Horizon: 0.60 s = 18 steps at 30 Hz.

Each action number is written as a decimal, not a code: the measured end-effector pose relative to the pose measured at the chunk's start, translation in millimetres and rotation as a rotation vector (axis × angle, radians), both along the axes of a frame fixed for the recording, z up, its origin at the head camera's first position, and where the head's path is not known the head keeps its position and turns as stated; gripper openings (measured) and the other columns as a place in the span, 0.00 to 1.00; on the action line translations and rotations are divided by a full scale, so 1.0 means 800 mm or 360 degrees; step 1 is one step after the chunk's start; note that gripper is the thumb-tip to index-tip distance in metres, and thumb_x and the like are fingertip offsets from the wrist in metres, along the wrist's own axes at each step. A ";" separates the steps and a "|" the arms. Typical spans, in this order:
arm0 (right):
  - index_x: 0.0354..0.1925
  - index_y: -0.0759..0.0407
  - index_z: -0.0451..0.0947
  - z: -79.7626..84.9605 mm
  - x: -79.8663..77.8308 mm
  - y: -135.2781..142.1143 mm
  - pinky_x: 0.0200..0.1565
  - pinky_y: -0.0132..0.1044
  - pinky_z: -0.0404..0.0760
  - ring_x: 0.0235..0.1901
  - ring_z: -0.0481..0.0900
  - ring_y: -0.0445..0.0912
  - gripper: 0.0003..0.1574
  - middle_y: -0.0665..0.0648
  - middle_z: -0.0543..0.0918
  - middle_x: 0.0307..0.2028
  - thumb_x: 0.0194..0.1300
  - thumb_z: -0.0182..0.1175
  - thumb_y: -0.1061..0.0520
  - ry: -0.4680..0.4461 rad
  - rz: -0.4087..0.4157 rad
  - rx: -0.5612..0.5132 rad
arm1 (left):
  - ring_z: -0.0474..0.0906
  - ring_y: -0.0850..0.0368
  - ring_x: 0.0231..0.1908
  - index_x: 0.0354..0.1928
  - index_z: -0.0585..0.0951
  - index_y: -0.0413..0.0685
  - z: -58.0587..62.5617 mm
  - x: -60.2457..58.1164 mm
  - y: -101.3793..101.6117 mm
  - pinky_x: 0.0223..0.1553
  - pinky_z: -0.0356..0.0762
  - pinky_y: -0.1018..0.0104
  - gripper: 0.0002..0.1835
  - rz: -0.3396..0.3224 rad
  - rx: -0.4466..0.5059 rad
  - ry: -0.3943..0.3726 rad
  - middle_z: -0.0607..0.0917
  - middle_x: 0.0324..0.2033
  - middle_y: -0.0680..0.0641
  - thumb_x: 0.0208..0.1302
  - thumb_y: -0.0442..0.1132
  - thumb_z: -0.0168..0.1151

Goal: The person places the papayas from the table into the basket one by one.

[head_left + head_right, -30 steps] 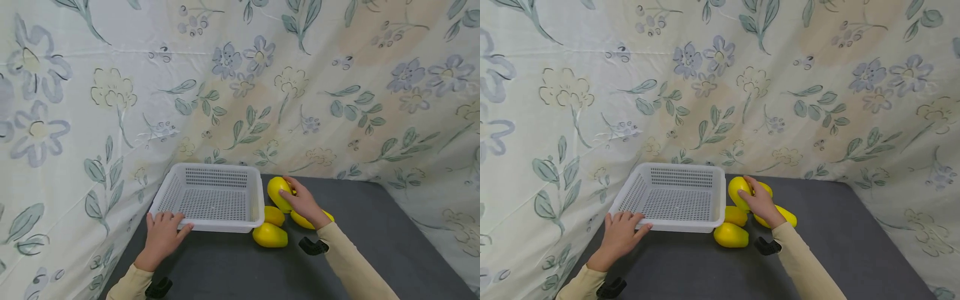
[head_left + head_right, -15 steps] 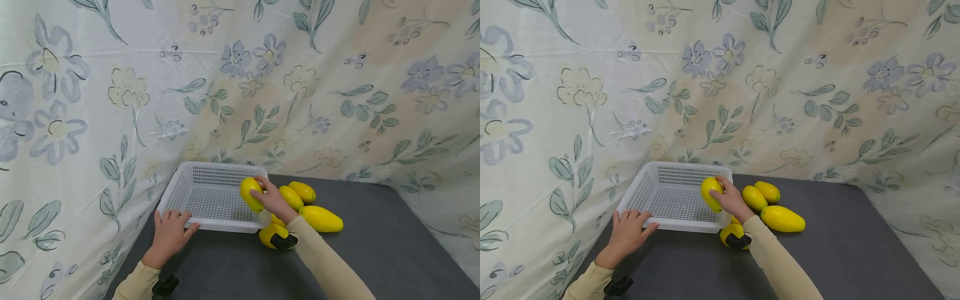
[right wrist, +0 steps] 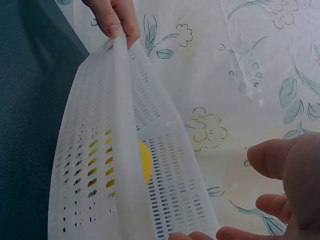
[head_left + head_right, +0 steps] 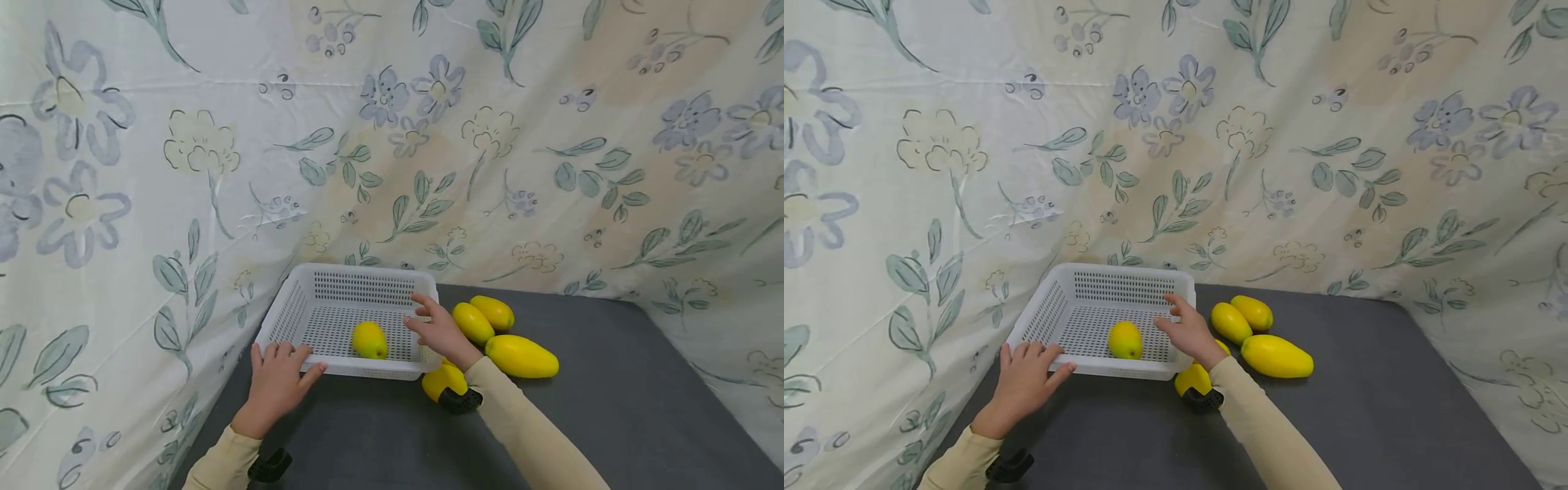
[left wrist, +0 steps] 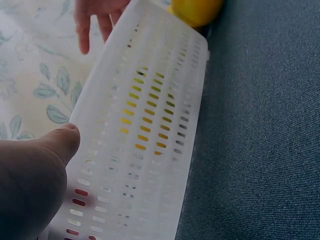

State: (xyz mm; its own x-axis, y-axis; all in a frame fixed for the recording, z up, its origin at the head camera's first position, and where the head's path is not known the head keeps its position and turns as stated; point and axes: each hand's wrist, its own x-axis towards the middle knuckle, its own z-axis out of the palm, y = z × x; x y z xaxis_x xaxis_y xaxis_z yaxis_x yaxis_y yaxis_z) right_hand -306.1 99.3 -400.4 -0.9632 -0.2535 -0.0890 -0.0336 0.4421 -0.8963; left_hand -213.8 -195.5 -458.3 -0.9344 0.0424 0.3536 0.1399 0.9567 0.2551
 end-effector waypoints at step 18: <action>0.77 0.53 0.58 0.018 -0.001 0.054 0.53 0.51 0.86 0.65 0.75 0.64 0.36 0.69 0.67 0.72 0.77 0.55 0.49 0.0068 -0.0025 -0.0025 | 0.70 0.29 0.53 0.53 0.84 0.46 0.004 -0.001 0.000 0.65 0.46 0.21 0.24 0.0014 0.0006 -0.0091 0.81 0.43 0.35 0.68 0.57 0.64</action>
State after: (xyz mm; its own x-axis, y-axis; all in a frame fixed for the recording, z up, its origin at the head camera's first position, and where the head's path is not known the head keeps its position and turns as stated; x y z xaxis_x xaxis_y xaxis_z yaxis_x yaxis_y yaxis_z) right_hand -307.1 142.1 -385.7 -0.9699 -0.2394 -0.0440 -0.0650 0.4289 -0.9010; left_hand -214.6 -195.5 -454.8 -0.9533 0.0328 0.3001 0.1167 0.9569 0.2660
